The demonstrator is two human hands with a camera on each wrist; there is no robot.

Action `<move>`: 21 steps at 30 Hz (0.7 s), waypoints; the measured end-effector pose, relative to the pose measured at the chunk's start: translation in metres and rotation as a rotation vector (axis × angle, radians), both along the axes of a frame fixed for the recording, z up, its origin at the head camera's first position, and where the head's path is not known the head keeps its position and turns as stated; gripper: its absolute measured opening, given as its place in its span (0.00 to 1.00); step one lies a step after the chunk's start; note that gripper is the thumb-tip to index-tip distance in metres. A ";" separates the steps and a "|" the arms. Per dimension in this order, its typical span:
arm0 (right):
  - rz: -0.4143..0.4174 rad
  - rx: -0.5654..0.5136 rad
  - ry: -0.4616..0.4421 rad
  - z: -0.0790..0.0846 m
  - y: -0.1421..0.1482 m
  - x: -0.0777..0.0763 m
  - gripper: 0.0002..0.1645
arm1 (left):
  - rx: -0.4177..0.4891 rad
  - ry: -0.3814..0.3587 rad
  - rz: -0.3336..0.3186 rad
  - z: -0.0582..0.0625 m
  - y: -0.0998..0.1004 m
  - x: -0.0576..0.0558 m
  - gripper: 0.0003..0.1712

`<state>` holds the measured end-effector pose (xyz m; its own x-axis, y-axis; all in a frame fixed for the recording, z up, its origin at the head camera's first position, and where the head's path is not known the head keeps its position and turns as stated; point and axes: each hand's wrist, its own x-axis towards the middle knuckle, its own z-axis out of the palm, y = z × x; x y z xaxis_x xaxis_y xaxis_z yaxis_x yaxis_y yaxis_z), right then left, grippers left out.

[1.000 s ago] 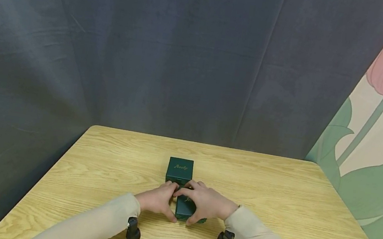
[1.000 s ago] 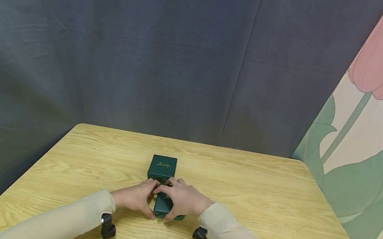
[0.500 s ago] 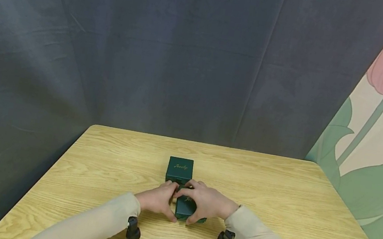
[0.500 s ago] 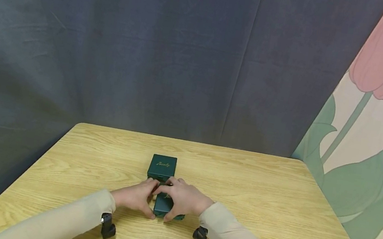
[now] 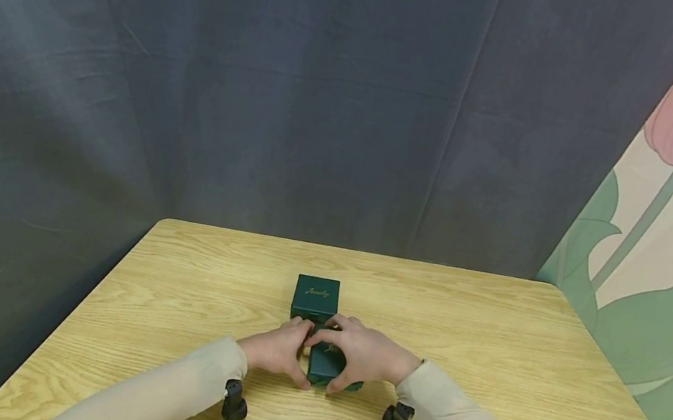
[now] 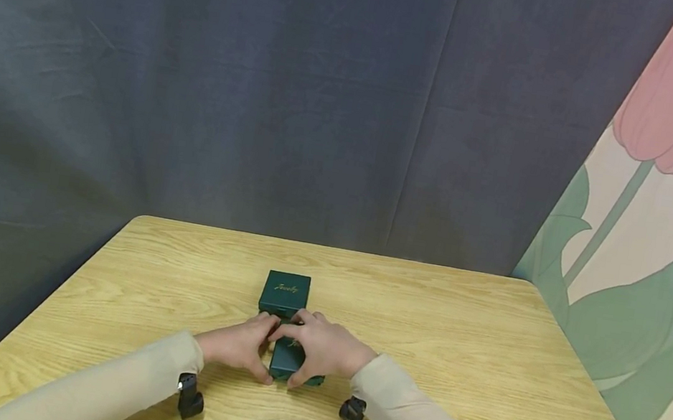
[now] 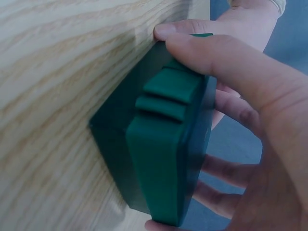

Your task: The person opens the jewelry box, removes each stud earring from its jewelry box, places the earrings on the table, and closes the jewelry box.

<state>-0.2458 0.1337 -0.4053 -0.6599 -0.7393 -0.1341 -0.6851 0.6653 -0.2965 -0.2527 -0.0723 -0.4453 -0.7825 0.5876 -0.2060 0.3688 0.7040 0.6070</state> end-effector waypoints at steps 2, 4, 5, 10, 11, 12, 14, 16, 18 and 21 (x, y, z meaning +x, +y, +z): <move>-0.002 -0.001 -0.001 0.001 0.000 0.000 0.44 | -0.002 0.002 -0.002 0.000 0.000 0.000 0.44; -0.008 0.000 -0.003 0.002 0.001 0.000 0.44 | -0.003 0.003 -0.002 0.001 0.000 0.000 0.44; -0.013 0.001 -0.008 0.002 0.001 0.000 0.44 | -0.003 0.003 -0.003 0.001 0.000 0.000 0.45; -0.024 -0.014 -0.015 0.005 0.003 0.000 0.45 | -0.008 -0.003 0.000 0.002 0.000 0.001 0.50; -0.023 -0.021 -0.015 0.006 0.004 0.000 0.45 | -0.010 -0.004 0.000 0.002 0.000 0.001 0.51; -0.021 -0.028 -0.015 0.007 0.005 0.001 0.45 | -0.012 -0.005 0.001 0.002 0.000 0.001 0.52; -0.022 -0.042 -0.011 0.009 0.006 0.001 0.44 | -0.017 -0.003 -0.001 0.002 0.000 0.001 0.54; -0.021 -0.058 0.002 0.013 0.009 0.002 0.44 | -0.014 -0.008 -0.001 0.002 0.000 0.001 0.54; -0.023 -0.081 0.016 0.017 0.012 0.001 0.44 | -0.009 -0.010 -0.001 0.002 0.000 0.001 0.53; -0.036 -0.122 0.041 0.026 0.017 0.000 0.44 | 0.001 -0.011 -0.001 0.002 0.000 0.000 0.51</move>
